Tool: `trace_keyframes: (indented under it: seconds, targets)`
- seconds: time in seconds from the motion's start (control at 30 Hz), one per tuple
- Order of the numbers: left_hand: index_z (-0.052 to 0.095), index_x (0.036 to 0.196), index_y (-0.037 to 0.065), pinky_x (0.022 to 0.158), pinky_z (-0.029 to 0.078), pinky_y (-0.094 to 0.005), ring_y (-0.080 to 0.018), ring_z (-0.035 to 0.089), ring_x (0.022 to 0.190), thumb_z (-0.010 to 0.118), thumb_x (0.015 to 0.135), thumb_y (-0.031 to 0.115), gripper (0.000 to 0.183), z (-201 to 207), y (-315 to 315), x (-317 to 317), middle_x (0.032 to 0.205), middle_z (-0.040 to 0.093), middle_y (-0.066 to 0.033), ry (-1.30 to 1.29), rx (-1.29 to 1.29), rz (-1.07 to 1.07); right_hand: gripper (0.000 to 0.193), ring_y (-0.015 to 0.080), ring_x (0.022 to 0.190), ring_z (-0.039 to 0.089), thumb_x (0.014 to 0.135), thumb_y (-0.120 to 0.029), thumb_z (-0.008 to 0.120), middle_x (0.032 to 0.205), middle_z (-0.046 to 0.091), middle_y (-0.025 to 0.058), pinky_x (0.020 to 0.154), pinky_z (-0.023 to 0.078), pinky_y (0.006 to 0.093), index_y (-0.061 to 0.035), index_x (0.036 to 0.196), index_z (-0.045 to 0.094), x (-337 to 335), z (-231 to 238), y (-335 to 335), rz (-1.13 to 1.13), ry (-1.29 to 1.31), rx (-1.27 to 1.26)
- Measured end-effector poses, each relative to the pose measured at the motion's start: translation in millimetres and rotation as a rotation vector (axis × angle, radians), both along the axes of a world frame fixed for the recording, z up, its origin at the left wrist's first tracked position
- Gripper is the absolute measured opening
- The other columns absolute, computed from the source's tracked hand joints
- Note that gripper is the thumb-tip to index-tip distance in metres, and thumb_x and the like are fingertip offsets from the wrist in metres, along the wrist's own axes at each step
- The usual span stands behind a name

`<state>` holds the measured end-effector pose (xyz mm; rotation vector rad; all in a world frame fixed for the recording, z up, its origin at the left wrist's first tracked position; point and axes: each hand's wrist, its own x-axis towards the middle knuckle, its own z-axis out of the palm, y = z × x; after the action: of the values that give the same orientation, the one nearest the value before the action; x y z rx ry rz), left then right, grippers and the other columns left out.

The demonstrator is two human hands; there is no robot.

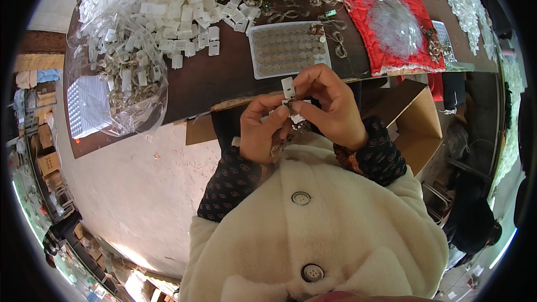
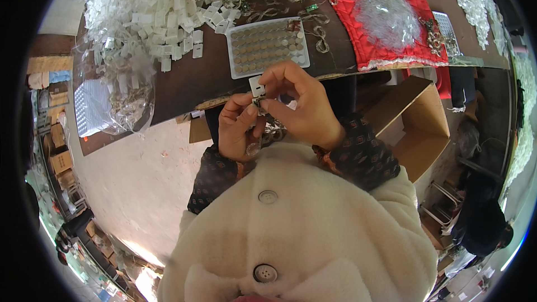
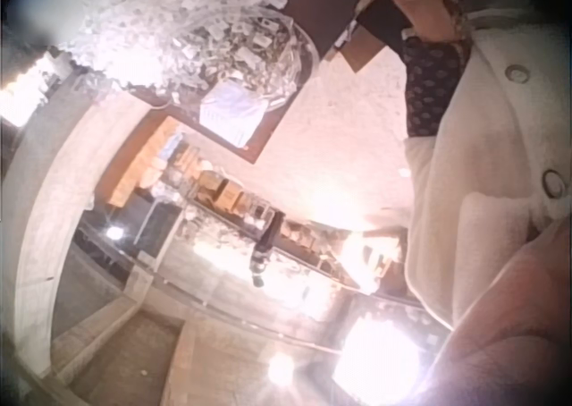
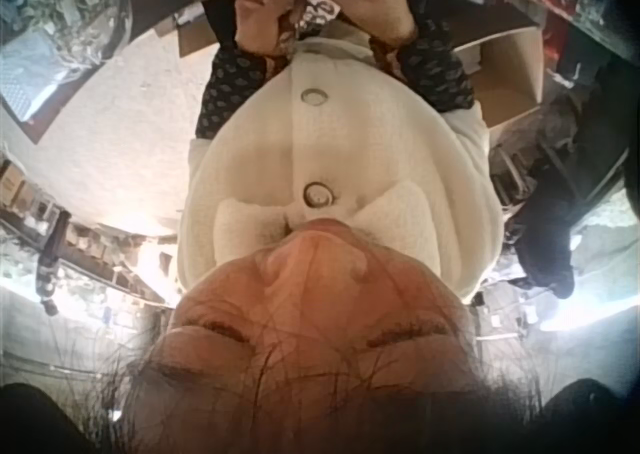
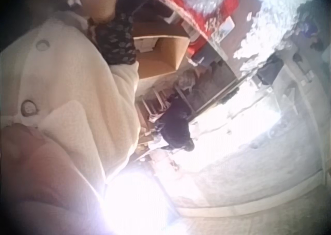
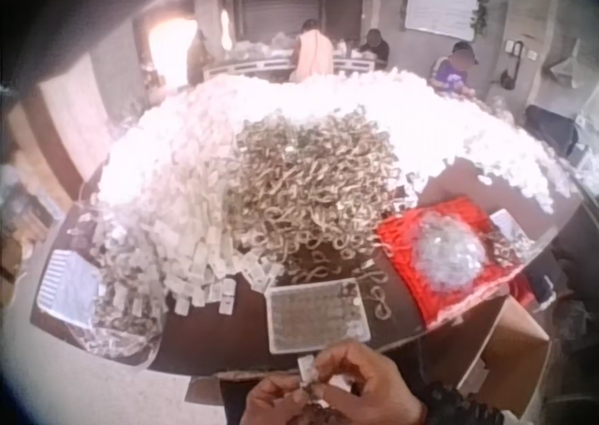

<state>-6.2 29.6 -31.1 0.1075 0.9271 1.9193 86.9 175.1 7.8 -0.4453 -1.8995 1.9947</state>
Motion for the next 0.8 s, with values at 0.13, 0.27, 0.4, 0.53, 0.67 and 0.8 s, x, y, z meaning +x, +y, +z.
trace_keyframes:
  seconds: [0.13, 0.27, 0.4, 0.53, 0.67, 0.8]
  targets:
    - [0.059, 0.118, 0.006, 0.051, 0.041, -0.0212, -0.0088, 0.052, 0.062, 0.063, 0.097, 0.010, 0.022, -2, 0, -1, 0.100, 0.067, -0.0100, -0.098, 0.012, 0.017, 0.028, 0.0102, 0.091, 0.060, 0.087, 0.004, 0.071, 0.100, 0.061, 0.0035, 0.079, 0.051, 0.0262, -0.0016, 0.112, 0.060, 1, 0, 3, -0.064, -0.060, 0.068]
    - [0.057, 0.119, 0.007, 0.055, 0.044, -0.0214, -0.0101, 0.052, 0.063, 0.060, 0.099, 0.011, 0.020, -1, 0, -2, 0.106, 0.068, -0.0146, -0.161, 0.062, 0.094, 0.018, 0.0277, 0.080, 0.065, 0.082, 0.004, 0.072, 0.091, 0.065, 0.0116, 0.072, 0.053, 0.0327, -0.0045, 0.097, 0.070, -4, -2, 27, -0.406, -0.040, 0.817]
    - [0.057, 0.116, 0.008, 0.052, 0.043, -0.0208, -0.0101, 0.052, 0.062, 0.059, 0.099, 0.010, 0.017, -2, 1, -6, 0.106, 0.068, -0.0156, -0.151, 0.115, 0.068, 0.020, 0.0289, 0.081, 0.064, 0.080, 0.001, 0.074, 0.090, 0.065, 0.0095, 0.072, 0.053, 0.0364, -0.0056, 0.099, 0.071, -9, -9, 41, -0.325, -0.008, 1.031]
    - [0.058, 0.115, 0.010, 0.046, 0.039, -0.0197, -0.0096, 0.052, 0.061, 0.059, 0.099, 0.011, 0.016, -3, 1, -6, 0.107, 0.068, -0.0156, -0.146, 0.137, 0.060, 0.018, 0.0280, 0.081, 0.065, 0.080, 0.002, 0.074, 0.089, 0.067, 0.0097, 0.072, 0.053, 0.0348, -0.0045, 0.096, 0.072, -11, -5, 40, -0.296, -0.066, 1.098]
    - [0.058, 0.114, 0.012, 0.042, 0.034, -0.0194, -0.0083, 0.052, 0.059, 0.062, 0.098, 0.013, 0.017, 1, 2, -3, 0.100, 0.068, -0.0121, -0.074, 0.081, 0.090, 0.018, 0.0268, 0.079, 0.068, 0.079, 0.003, 0.075, 0.086, 0.070, 0.0099, 0.069, 0.055, 0.0336, -0.0041, 0.095, 0.071, -9, 9, 18, -0.232, 0.072, 0.852]
    - [0.059, 0.113, 0.012, 0.042, 0.032, -0.0195, -0.0069, 0.050, 0.056, 0.063, 0.097, 0.015, 0.016, 8, -4, -3, 0.086, 0.063, -0.0060, -0.027, 0.049, 0.052, 0.018, 0.0239, 0.074, 0.069, 0.078, 0.004, 0.076, 0.086, 0.071, 0.0093, 0.065, 0.055, 0.0330, -0.0036, 0.094, 0.070, -15, 14, -6, -0.196, 0.173, 0.884]
